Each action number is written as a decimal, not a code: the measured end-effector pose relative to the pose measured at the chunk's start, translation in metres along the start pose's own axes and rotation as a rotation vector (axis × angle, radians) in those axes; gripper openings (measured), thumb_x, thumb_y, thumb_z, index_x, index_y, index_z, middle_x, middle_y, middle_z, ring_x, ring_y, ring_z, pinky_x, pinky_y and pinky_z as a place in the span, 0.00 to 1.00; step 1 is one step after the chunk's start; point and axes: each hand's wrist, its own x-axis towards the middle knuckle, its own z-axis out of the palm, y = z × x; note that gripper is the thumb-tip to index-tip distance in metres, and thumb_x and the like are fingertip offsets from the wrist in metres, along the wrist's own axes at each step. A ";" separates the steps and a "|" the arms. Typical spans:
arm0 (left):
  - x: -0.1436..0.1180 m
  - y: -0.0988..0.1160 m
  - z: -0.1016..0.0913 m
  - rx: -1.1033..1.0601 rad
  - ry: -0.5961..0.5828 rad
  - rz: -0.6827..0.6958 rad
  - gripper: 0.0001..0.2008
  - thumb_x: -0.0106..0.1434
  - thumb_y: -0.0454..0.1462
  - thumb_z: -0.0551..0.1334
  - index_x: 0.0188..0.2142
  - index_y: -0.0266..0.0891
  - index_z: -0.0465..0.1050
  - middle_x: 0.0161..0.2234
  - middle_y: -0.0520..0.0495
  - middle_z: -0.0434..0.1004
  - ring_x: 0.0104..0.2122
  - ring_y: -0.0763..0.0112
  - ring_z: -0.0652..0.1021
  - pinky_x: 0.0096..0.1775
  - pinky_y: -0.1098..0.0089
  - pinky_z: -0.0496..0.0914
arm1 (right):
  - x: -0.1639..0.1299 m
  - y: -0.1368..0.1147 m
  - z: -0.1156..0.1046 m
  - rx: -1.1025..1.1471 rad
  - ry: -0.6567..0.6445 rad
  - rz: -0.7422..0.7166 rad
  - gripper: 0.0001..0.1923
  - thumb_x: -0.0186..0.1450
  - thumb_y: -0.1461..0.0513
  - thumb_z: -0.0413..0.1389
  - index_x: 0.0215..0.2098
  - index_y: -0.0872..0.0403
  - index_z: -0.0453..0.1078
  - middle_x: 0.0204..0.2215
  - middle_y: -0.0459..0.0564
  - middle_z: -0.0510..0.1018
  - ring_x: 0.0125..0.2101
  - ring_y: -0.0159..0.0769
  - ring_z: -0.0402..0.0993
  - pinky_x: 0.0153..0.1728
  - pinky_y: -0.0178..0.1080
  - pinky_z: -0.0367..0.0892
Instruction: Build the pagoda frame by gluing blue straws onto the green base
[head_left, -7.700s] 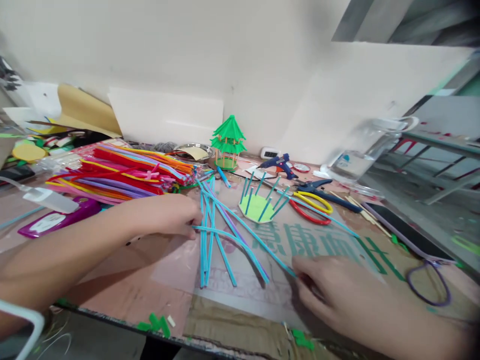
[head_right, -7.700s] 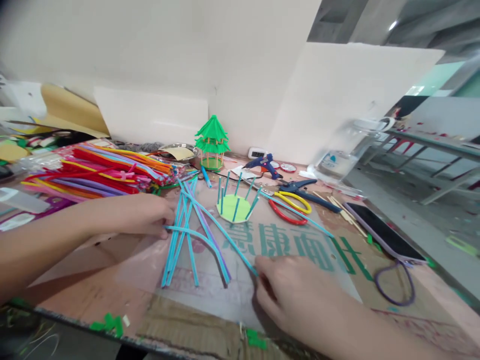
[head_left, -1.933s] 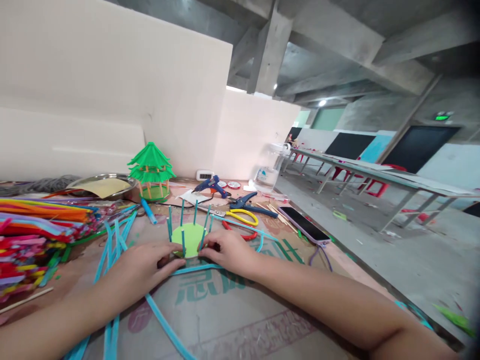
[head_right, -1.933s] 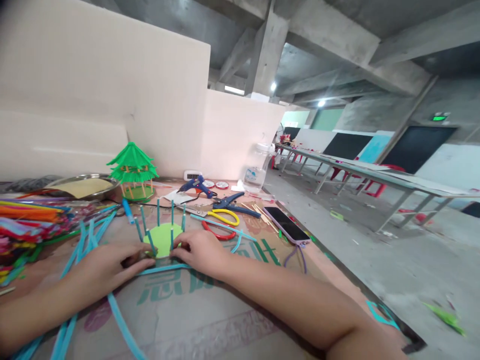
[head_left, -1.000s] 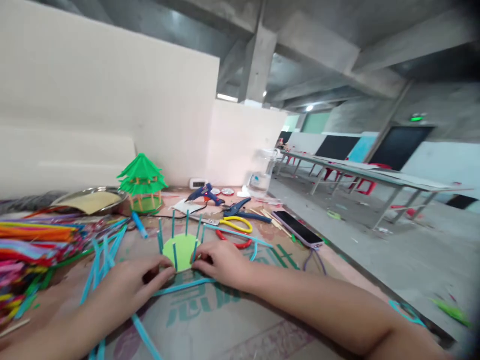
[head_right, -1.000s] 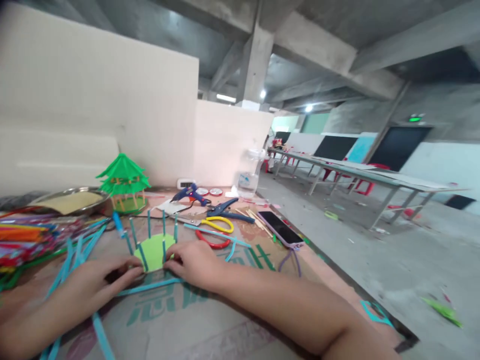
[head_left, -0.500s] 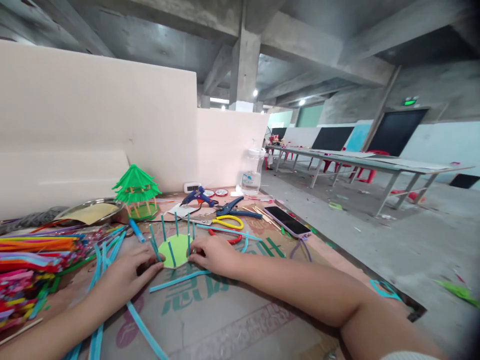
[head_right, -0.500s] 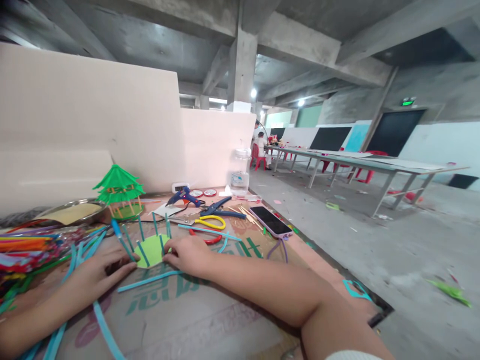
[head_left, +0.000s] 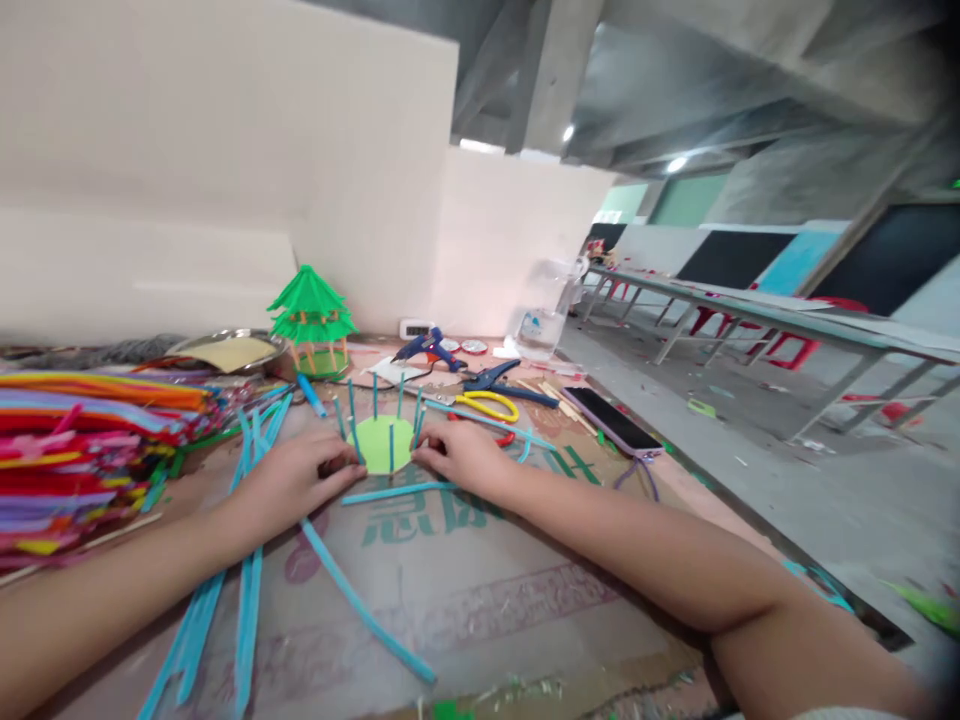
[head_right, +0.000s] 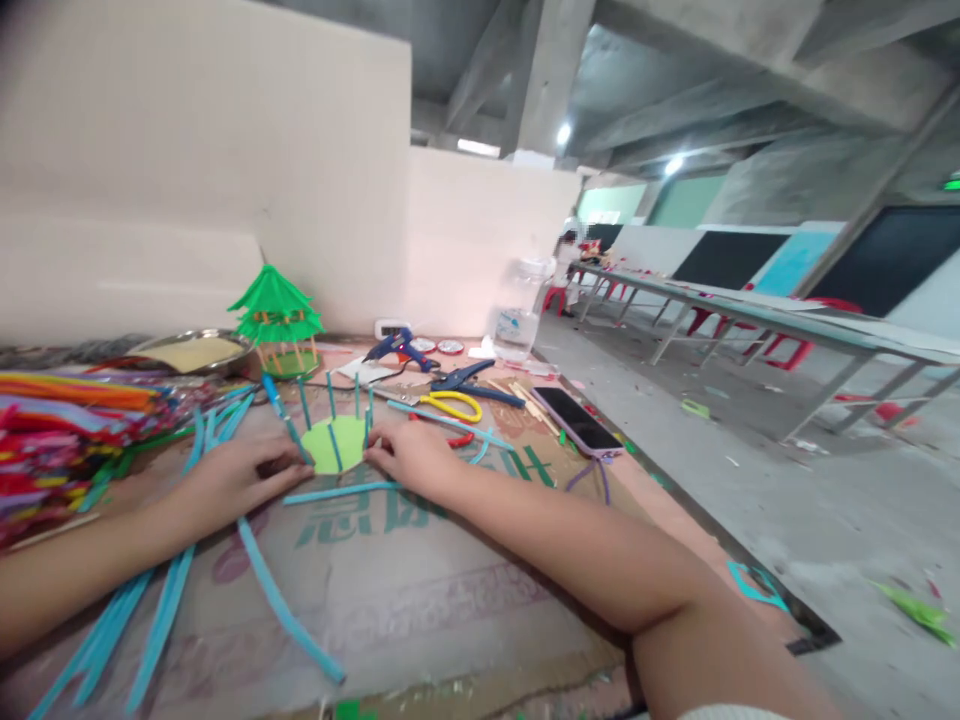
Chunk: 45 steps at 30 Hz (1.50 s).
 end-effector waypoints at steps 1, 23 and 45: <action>0.000 0.002 -0.001 0.009 0.001 0.004 0.17 0.69 0.49 0.59 0.33 0.41 0.78 0.29 0.49 0.79 0.31 0.67 0.77 0.33 0.69 0.65 | 0.000 0.000 0.000 0.002 0.000 0.002 0.06 0.67 0.59 0.61 0.36 0.53 0.78 0.26 0.43 0.77 0.27 0.29 0.67 0.29 0.33 0.53; 0.005 -0.004 -0.013 0.001 0.055 0.017 0.12 0.67 0.42 0.57 0.40 0.38 0.76 0.33 0.46 0.76 0.34 0.66 0.75 0.38 0.67 0.69 | 0.005 0.014 -0.002 -0.020 0.045 -0.015 0.11 0.66 0.60 0.58 0.27 0.54 0.69 0.21 0.42 0.70 0.23 0.29 0.62 0.27 0.34 0.51; 0.001 0.005 -0.013 -0.012 -0.013 0.123 0.15 0.71 0.44 0.57 0.38 0.39 0.79 0.37 0.45 0.80 0.39 0.65 0.77 0.41 0.67 0.68 | -0.023 -0.010 -0.041 -0.142 -0.233 -0.221 0.10 0.67 0.53 0.63 0.39 0.51 0.77 0.38 0.49 0.80 0.39 0.37 0.74 0.39 0.38 0.64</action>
